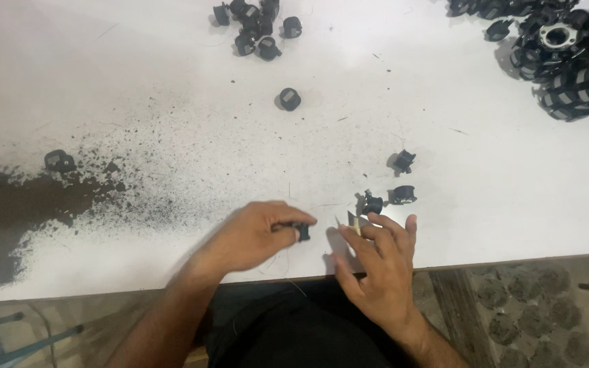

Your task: The person sits at a white worktable assembling omni wheels. They pick up small black roller pieces, fit them onto the hub of a wheel, and use a small blade to trim or press the rollers into place, setting finished wheels aside with completed ones.

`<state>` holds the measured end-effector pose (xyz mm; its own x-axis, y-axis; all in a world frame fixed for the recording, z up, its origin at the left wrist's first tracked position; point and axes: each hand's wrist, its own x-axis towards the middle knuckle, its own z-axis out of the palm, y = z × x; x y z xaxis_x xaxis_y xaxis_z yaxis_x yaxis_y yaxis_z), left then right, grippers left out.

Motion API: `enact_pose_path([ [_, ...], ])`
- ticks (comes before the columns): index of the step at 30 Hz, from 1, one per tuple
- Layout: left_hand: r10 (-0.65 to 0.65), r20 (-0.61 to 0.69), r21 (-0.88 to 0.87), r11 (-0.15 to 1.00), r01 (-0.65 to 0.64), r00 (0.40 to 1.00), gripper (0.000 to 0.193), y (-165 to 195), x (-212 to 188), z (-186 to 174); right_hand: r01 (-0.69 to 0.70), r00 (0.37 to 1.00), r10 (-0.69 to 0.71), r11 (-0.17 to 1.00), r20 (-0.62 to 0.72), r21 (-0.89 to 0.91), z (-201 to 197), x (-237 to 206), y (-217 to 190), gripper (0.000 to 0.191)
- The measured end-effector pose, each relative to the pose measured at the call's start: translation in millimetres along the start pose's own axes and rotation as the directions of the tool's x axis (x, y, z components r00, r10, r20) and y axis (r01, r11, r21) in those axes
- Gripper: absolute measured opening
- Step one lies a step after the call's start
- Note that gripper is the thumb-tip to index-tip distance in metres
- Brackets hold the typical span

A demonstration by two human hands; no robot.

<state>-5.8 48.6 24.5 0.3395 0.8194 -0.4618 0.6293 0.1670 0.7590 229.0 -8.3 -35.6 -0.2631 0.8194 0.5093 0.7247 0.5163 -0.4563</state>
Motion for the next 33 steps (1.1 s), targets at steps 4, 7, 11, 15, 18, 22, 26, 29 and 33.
enact_pose_path([
  [4, 0.041, 0.013, 0.093, 0.995, -0.042, 0.999, 0.036, 1.0, -20.3, 11.0, 0.112, 0.989, -0.117, 0.992, 0.09, 0.065, 8.1, 4.2, -16.5, 0.049],
  [7, 0.133, -0.113, 0.159, 0.981, -0.114, 0.985, 0.034, 2.5, -26.8, 9.5, 0.091, 0.992, -0.097, 0.994, 0.087, 0.065, 17.1, 10.6, -20.8, 0.043],
  [11, 0.553, -0.426, 0.329, 0.832, -0.447, 0.716, 0.034, -7.7, -49.4, 16.8, 0.069, 0.995, -0.072, 0.997, 0.067, 0.043, 19.1, 11.4, -18.6, 0.038],
  [15, 0.747, -0.264, 0.613, 0.619, -0.492, 0.611, 0.039, -25.7, -52.2, 40.1, 0.066, 0.994, -0.069, 0.997, 0.084, 0.04, 19.1, 9.0, -18.9, 0.037],
  [18, 0.773, -0.274, 0.712, 0.563, -0.42, 0.573, 0.031, -40.5, -40.6, 50.4, 0.077, 0.995, -0.079, 0.996, 0.057, 0.036, 23.7, 11.2, -21.7, 0.035],
  [22, 0.809, -0.328, 0.74, 0.541, -0.399, 0.489, 0.021, -52.9, -34.9, 62.8, 0.05, 0.999, -0.05, 0.999, 0.014, 0.011, 24.8, 8.4, -23.2, 0.034],
  [26, 0.76, -0.407, 0.687, 0.62, -0.378, 0.506, 0.018, -59.8, -36.2, 74.1, 0.043, 0.999, -0.043, 0.999, 0.033, -0.01, 27.0, -2.0, -17.7, 0.035],
  [29, 0.724, -0.468, 0.655, 0.669, -0.351, 0.508, 0.02, -62.5, -35.0, 79.6, 0.096, 0.993, -0.092, 0.994, -0.077, 0.048, 28.5, -14.2, -12.6, 0.033],
  [33, 0.691, -0.508, 0.615, 0.709, -0.346, 0.513, 0.021, -63.3, -36.6, 82.6, 0.182, 0.98, -0.161, 0.962, -0.116, 0.203, 33.4, -28.0, -11.3, 0.032],
])
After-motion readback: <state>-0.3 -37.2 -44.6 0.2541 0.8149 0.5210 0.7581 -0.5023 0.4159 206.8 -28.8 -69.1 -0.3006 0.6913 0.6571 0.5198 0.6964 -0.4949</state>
